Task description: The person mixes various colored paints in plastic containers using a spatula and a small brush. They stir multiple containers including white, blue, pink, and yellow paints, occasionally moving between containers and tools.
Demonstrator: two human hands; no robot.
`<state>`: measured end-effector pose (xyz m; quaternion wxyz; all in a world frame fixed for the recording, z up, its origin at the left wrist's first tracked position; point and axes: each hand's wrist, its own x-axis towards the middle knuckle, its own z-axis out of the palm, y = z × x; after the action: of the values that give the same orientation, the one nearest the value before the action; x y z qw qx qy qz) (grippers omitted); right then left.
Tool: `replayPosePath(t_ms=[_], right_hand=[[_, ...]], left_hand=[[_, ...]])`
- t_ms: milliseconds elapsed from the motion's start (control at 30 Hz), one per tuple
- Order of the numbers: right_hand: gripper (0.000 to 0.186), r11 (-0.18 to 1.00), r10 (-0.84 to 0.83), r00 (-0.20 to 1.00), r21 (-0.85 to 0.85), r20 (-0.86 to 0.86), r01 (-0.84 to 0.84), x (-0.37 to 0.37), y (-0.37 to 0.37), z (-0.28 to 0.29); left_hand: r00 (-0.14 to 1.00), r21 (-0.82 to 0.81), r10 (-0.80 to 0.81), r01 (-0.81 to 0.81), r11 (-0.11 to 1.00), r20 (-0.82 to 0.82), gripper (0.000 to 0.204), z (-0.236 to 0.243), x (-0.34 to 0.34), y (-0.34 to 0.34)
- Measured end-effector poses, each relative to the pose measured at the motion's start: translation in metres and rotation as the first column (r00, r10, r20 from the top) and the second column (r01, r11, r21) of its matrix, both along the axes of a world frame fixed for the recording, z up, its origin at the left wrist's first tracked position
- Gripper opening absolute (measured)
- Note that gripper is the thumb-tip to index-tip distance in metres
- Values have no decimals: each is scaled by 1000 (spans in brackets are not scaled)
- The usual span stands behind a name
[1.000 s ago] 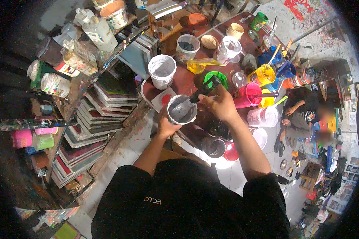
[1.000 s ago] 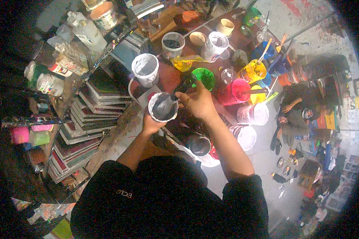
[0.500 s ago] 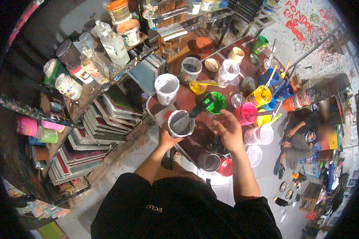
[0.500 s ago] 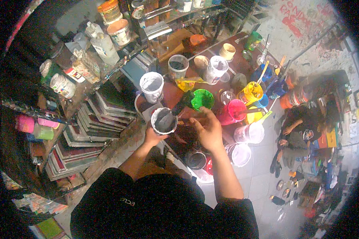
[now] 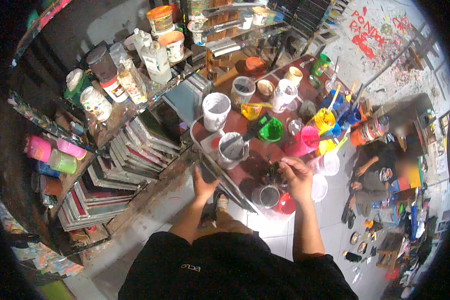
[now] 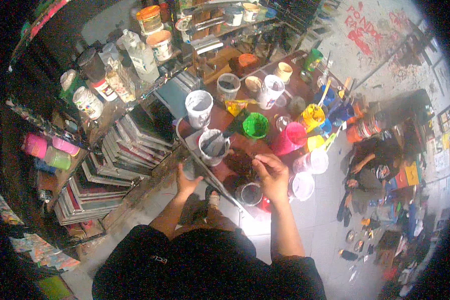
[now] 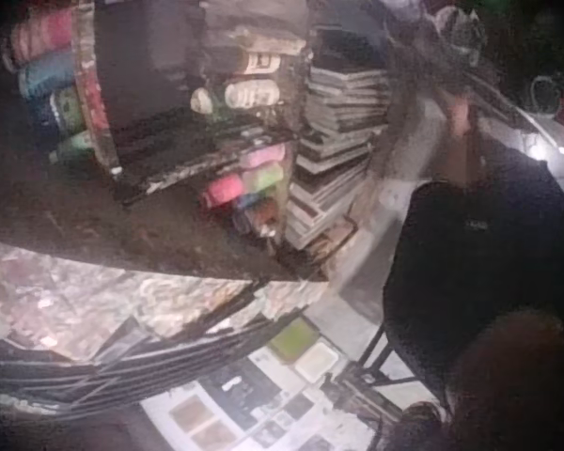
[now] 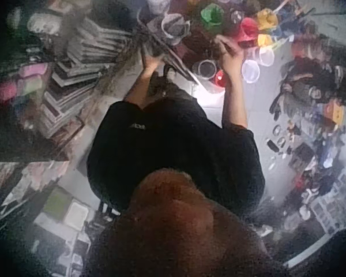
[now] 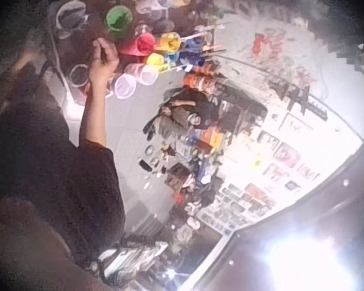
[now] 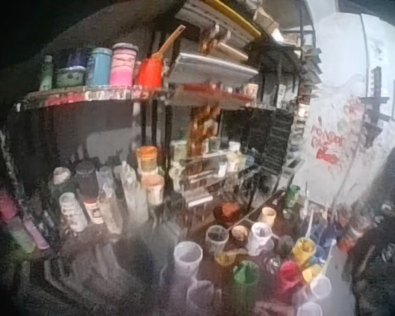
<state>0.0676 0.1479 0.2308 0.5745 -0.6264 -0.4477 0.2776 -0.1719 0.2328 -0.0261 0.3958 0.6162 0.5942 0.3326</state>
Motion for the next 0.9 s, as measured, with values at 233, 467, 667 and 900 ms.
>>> replayPosePath(t_ms=[233,467,667,900], right_hand=[[3,997,-52,999,-60,-7,51,-20,-56,9],[15,997,-47,996,56,-73,51,-20,-85,22],[20,987,-54,987,139,-152,76,2,-107,38],[18,968,-124,985,203,-117,146,113,-174,31]], left_hand=[[848,-255,345,-258,932,403,71,-12,-89,-23],[637,-466,470,-190,864,611,61,31,-122,-45],[567,-608,539,-83,790,623,78,39,-89,-66],[478,-751,719,-167,639,505,87,13,-14,-121]])
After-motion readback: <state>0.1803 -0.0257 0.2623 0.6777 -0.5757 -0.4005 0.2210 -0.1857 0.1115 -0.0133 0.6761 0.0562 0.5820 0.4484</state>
